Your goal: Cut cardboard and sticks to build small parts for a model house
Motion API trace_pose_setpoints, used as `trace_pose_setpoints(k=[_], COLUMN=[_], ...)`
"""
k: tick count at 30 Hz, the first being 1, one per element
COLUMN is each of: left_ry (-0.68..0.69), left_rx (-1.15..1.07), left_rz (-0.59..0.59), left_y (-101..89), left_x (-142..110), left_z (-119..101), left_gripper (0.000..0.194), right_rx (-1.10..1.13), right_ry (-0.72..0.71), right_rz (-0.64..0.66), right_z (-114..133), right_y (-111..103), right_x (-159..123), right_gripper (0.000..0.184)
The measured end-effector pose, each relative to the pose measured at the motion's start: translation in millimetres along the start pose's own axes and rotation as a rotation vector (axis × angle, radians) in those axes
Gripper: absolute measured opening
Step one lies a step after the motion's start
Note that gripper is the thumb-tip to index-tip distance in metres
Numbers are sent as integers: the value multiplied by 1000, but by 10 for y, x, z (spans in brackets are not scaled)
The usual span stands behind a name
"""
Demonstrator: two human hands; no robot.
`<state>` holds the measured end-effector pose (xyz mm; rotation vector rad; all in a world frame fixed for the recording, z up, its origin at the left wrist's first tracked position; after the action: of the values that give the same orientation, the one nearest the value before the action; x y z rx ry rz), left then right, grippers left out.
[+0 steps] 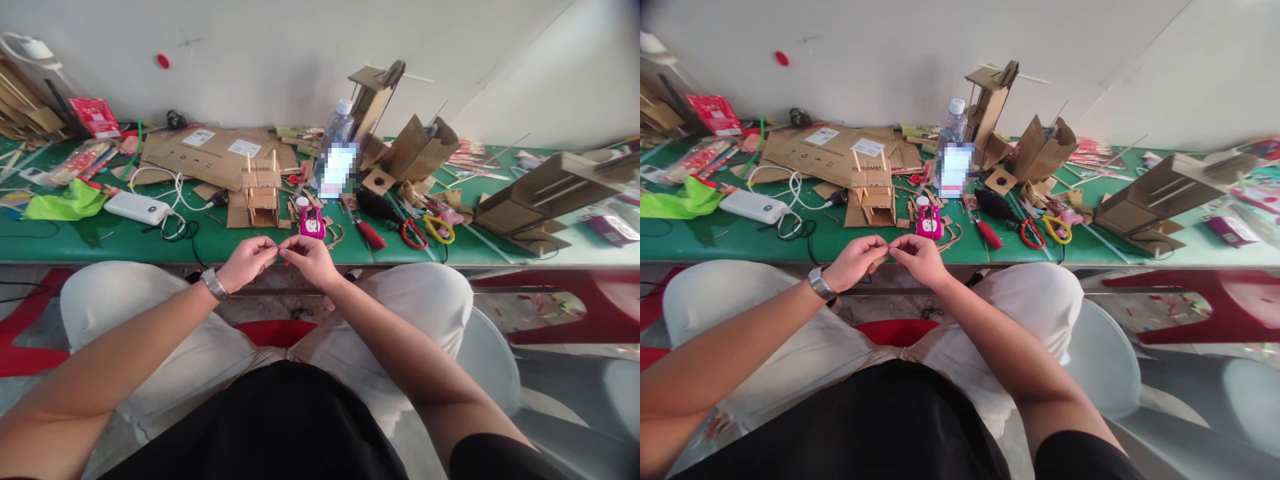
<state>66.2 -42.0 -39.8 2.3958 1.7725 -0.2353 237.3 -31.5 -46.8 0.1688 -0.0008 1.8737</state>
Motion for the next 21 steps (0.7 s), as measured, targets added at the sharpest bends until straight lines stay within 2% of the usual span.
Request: trace_pose_setpoints(k=[21], left_ry=[-18], left_rx=[-55], left_rz=[-59], left_y=[-26], left_x=[5], left_z=[-40], left_gripper=[32], right_rx=[23], right_ry=[-12], right_rz=[-46], right_z=[36], right_y=[-32], right_x=[12], right_gripper=[37])
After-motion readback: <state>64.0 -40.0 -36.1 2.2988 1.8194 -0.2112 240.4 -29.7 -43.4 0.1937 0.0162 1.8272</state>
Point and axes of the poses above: each hand's wrist, its own x-axis towards the middle knuckle, its own y-axis out of the palm, z = x × y, the point moved 3 cm from there along x, towards the middle knuckle, and after that the axes turned 5 degrees about -y, right-handed, at the moved point
